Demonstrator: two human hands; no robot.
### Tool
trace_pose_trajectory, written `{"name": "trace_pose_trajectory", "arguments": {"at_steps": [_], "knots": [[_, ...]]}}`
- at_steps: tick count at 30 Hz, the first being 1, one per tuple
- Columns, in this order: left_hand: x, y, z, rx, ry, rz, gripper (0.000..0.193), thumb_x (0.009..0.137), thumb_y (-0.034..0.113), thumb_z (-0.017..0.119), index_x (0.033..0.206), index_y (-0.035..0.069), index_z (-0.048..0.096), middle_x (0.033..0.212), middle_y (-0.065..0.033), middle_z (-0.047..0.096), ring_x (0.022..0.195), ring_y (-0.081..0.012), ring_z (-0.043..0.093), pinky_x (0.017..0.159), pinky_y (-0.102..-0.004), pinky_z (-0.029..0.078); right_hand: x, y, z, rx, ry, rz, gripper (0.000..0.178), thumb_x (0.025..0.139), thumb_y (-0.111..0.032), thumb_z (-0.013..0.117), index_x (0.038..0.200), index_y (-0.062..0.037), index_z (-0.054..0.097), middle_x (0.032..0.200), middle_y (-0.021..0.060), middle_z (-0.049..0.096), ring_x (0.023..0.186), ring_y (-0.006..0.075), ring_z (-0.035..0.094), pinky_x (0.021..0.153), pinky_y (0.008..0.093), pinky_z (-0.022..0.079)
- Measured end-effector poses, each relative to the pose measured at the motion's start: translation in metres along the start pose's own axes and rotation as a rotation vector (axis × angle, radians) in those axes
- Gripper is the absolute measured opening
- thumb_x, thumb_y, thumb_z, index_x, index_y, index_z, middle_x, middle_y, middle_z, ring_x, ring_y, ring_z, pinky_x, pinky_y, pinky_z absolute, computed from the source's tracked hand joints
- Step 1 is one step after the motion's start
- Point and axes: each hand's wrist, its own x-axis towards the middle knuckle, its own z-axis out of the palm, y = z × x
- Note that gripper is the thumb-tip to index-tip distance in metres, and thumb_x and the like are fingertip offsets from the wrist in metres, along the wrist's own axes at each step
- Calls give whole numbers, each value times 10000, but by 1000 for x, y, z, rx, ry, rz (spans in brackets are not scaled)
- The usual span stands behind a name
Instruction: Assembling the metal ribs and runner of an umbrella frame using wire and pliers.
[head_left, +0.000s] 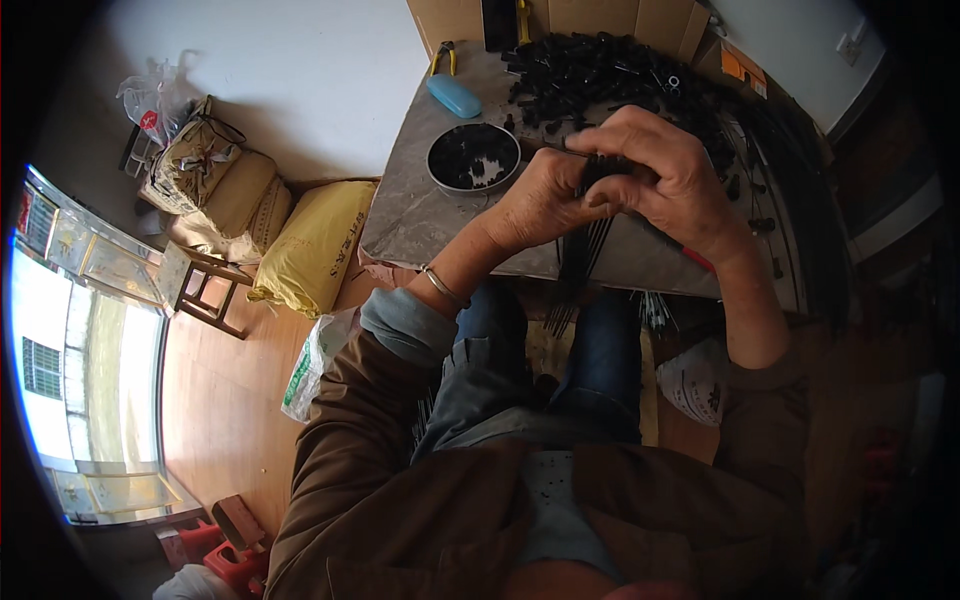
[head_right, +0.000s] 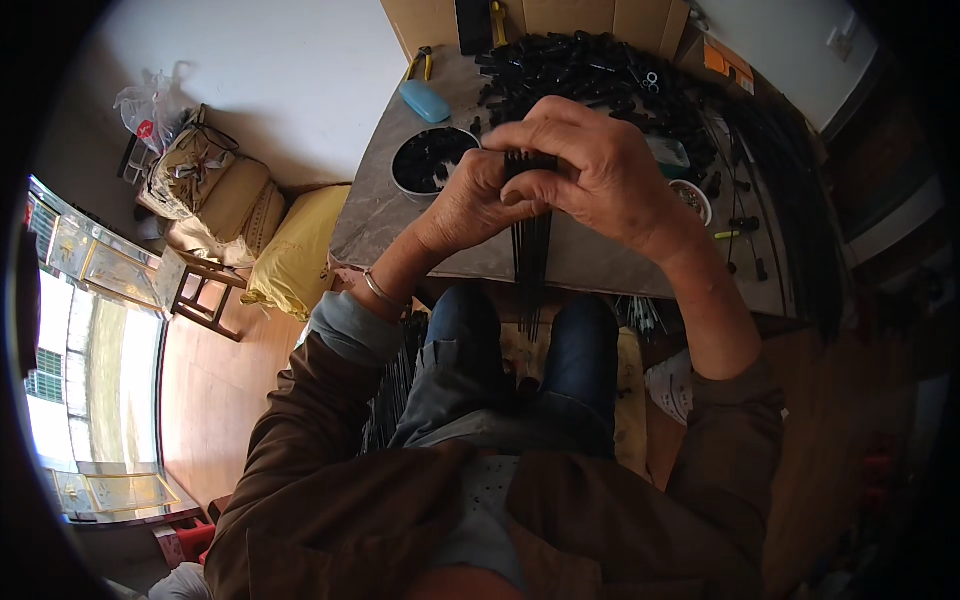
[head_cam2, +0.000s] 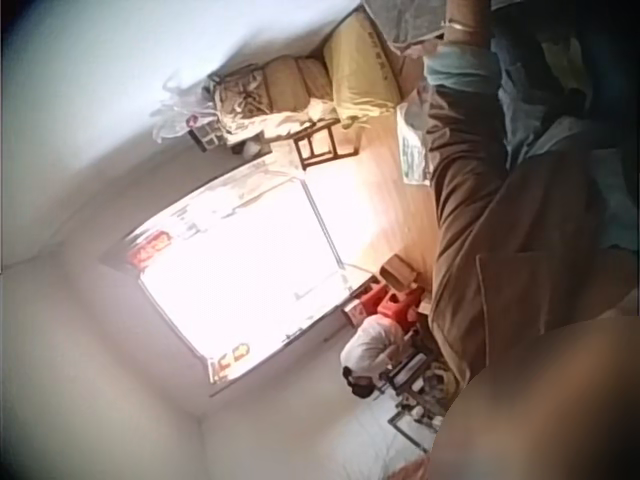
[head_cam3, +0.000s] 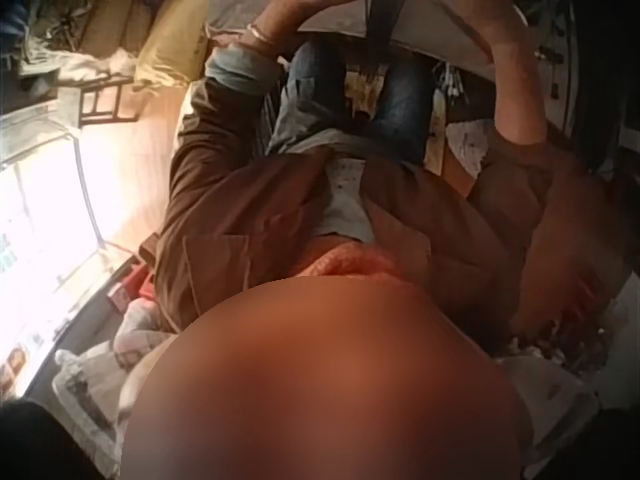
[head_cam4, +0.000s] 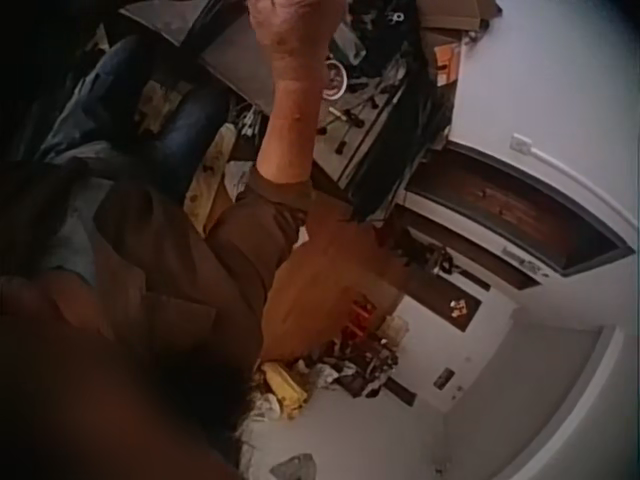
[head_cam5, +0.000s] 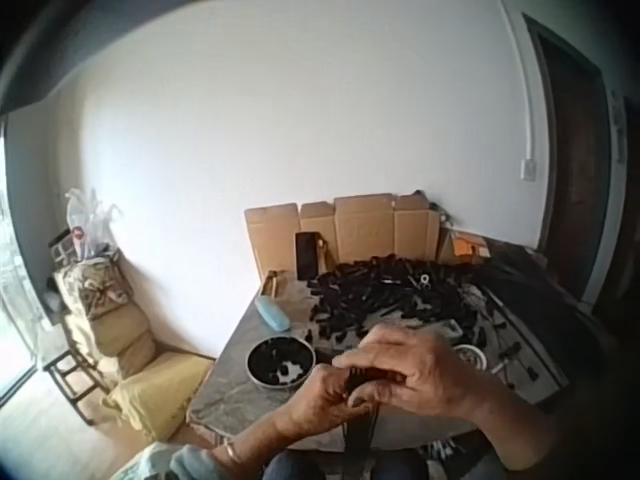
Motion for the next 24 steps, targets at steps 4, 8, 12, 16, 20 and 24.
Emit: {"name": "trace_pose_trajectory", "arguments": {"at_steps": [4, 8, 12, 16, 20, 24], "knots": [[-12, 8, 16, -17, -66, 49, 340, 715, 243, 770, 909, -5, 641, 959, -166, 630, 993, -290, 627, 789, -433, 497, 2, -1, -2, -89, 82, -44, 131, 775, -52, 719, 871, -32, 632, 741, 36, 588, 630, 159, 598, 545, 264, 481], [-46, -37, 36, 537, -138, 217, 629, 722, 448, 722, 1106, -41, 625, 1392, -193, 422, 1391, -401, 230, 1112, -526, 220, 5, -6, 7, -139, 149, -7, 111, 794, -42, 696, 796, -25, 586, 702, 40, 572, 592, 154, 578, 520, 273, 464], [-65, -65, 47, 508, -153, 156, 676, 725, 488, 713, 1121, -51, 615, 1414, -208, 396, 1381, -414, 248, 1118, -508, 231, 5, -6, 7, -112, 164, 53, 93, 809, -22, 687, 813, -15, 594, 722, 35, 589, 564, 100, 541, 494, 262, 423], [-66, -73, 44, 391, -260, 124, 802, 731, 551, 691, 1267, -19, 514, 1449, -205, 348, 1393, -397, 226, 1140, -491, 191, 8, -13, -8, 482, 127, 427, 123, 879, -103, 644, 978, -36, 673, 798, -3, 629, 694, 53, 565, 593, 196, 443], [-68, -74, 48, 595, -266, 168, 962, 717, 630, 656, 1362, -39, 404, 1472, -221, 304, 1410, -403, 175, 1147, -481, 171, -12, 80, -37, 348, 512, 635, 228, 919, -259, 588, 983, -61, 682, 776, -22, 613, 635, 45, 516, 579, 198, 421], [-68, -63, 47, 662, -133, 105, 1019, 699, 678, 633, 1372, -45, 386, 1478, -243, 277, 1414, -401, 162, 1150, -484, 156, -40, 130, 27, -3, 193, 774, 208, 875, -165, 604, 1026, -43, 680, 815, 10, 661, 740, 94, 600, 672, 243, 474]]}}
